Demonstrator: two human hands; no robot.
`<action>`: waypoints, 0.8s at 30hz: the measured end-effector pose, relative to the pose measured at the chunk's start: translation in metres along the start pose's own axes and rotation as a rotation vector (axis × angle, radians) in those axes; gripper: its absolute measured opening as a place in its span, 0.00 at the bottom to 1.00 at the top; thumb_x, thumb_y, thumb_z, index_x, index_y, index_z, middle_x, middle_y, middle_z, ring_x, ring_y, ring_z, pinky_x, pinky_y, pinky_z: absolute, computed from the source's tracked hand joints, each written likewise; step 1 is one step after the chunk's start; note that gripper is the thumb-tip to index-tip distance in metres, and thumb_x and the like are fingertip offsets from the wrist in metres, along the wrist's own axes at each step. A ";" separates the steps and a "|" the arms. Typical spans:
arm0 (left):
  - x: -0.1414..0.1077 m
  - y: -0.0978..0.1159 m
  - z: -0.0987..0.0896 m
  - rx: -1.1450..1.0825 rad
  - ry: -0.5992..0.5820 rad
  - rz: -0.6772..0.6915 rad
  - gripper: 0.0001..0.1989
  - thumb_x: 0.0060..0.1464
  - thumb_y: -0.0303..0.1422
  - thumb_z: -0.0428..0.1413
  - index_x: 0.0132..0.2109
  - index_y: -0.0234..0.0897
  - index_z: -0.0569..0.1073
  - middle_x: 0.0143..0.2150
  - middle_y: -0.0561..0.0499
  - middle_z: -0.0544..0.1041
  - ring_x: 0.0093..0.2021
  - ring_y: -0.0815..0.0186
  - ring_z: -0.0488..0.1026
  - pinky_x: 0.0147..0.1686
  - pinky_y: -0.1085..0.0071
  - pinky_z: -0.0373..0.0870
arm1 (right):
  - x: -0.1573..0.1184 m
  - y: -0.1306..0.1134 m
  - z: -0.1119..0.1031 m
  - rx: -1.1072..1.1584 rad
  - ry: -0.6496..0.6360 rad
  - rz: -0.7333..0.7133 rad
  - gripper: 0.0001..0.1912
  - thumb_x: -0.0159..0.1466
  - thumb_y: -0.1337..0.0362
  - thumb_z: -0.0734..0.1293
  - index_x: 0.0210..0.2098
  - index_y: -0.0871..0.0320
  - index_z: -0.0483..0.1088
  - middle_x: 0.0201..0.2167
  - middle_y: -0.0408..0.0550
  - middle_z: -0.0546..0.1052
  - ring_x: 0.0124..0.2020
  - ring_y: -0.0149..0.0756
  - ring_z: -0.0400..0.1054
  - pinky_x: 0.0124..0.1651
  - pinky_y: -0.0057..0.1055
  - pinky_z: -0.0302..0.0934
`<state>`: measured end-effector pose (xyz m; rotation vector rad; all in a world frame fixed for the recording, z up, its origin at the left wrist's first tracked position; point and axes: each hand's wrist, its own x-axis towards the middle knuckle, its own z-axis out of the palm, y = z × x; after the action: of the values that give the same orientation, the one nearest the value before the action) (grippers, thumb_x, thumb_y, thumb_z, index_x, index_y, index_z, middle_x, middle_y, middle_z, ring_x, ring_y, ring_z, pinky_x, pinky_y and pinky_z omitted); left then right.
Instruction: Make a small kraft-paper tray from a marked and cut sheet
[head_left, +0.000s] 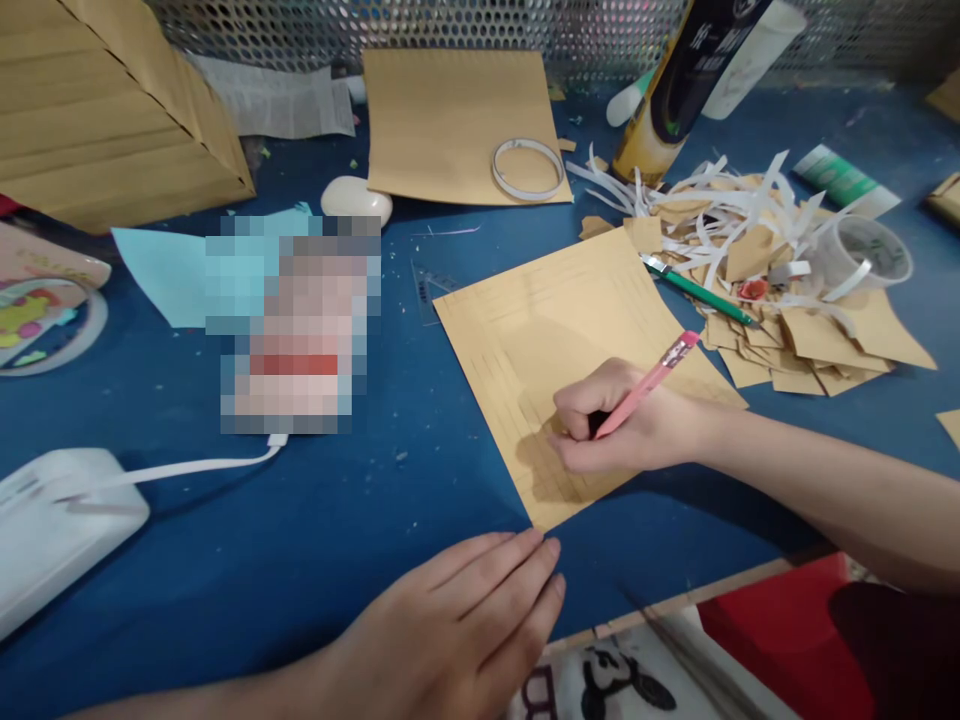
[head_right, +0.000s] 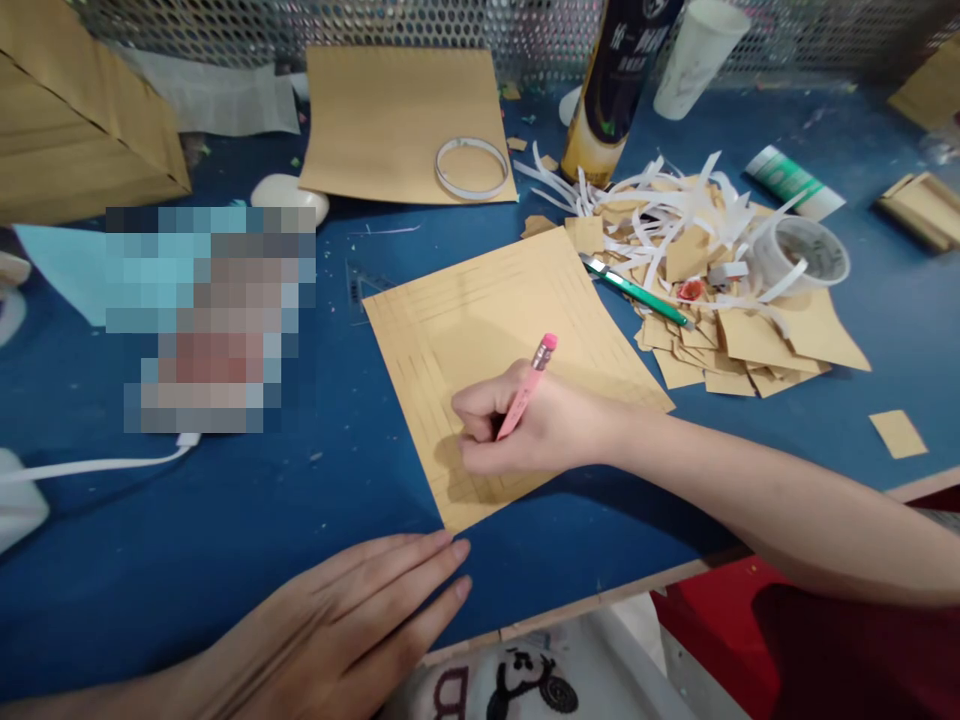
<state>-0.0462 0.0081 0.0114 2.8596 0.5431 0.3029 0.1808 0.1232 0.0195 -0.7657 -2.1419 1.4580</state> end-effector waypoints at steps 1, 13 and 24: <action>0.000 0.000 0.000 0.000 0.000 0.000 0.20 0.66 0.33 0.43 0.60 0.31 0.65 0.62 0.44 0.66 0.63 0.60 0.60 0.60 0.66 0.60 | 0.000 0.000 0.000 -0.007 0.004 0.004 0.19 0.54 0.76 0.65 0.17 0.59 0.50 0.16 0.33 0.52 0.19 0.21 0.44 0.19 0.21 0.41; 0.000 -0.001 -0.002 -0.004 -0.003 0.009 0.21 0.63 0.34 0.46 0.60 0.32 0.66 0.63 0.44 0.66 0.64 0.60 0.59 0.61 0.67 0.59 | 0.000 -0.001 0.000 0.007 -0.006 0.012 0.17 0.54 0.76 0.64 0.18 0.58 0.50 0.16 0.33 0.53 0.20 0.21 0.44 0.20 0.21 0.42; 0.000 -0.003 0.002 -0.013 -0.012 0.002 0.22 0.65 0.34 0.45 0.63 0.33 0.63 0.64 0.46 0.63 0.65 0.61 0.57 0.62 0.67 0.59 | 0.000 0.001 -0.002 -0.007 -0.023 0.022 0.17 0.54 0.75 0.64 0.18 0.58 0.51 0.16 0.33 0.53 0.20 0.21 0.44 0.21 0.22 0.43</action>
<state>-0.0468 0.0104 0.0091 2.8478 0.5347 0.2887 0.1823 0.1245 0.0191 -0.7811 -2.1628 1.4782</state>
